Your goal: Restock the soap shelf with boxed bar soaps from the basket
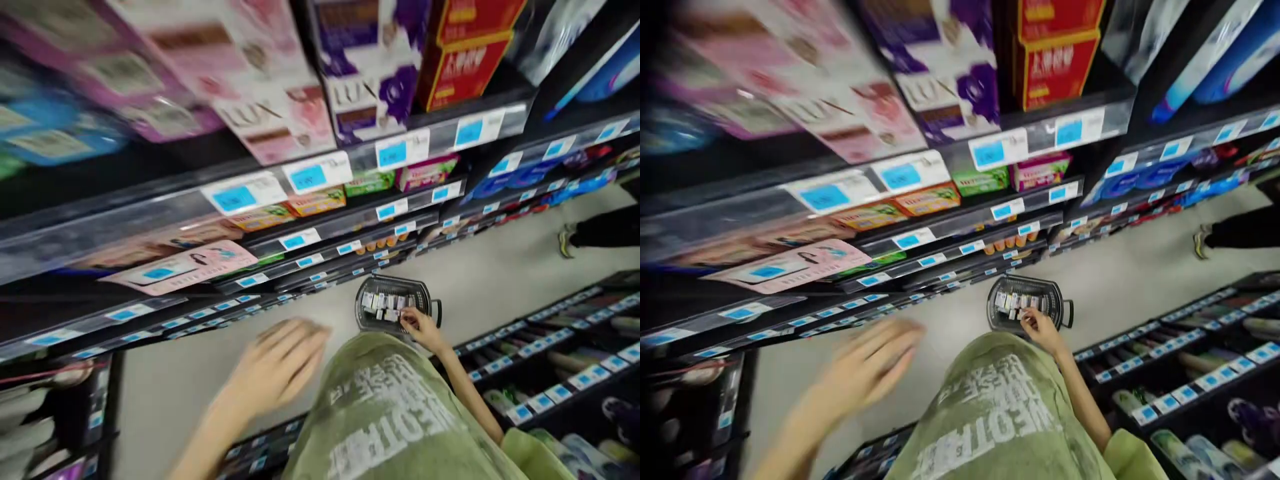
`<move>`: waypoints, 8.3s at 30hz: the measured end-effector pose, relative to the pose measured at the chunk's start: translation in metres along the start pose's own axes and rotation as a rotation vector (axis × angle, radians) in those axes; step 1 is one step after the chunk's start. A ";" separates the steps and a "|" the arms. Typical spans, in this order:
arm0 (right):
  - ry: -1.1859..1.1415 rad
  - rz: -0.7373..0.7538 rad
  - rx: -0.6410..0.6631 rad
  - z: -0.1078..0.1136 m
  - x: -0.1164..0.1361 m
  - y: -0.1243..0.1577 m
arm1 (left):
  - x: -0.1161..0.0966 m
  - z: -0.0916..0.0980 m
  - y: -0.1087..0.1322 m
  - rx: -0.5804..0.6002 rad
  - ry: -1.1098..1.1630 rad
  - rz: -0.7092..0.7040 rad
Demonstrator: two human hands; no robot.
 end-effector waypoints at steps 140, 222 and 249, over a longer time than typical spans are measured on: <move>-0.214 0.496 0.196 -0.061 0.054 0.041 | 0.019 -0.163 0.052 -0.354 0.936 0.056; -0.292 0.625 -0.160 -0.040 0.061 0.047 | -0.019 -0.176 -0.010 -0.489 1.041 -0.020; -0.463 0.506 -0.064 -0.040 0.041 0.034 | -0.031 -0.218 0.008 0.129 1.792 0.335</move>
Point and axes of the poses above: each hand's wrist, its own y-axis away from the middle knuckle, its own z-axis out of the back of the hand, x = y × z, the point moved 1 cm from there along -y, towards the middle knuckle, and after that the axes turned 1 degree about -y, right-handed, at the moved point
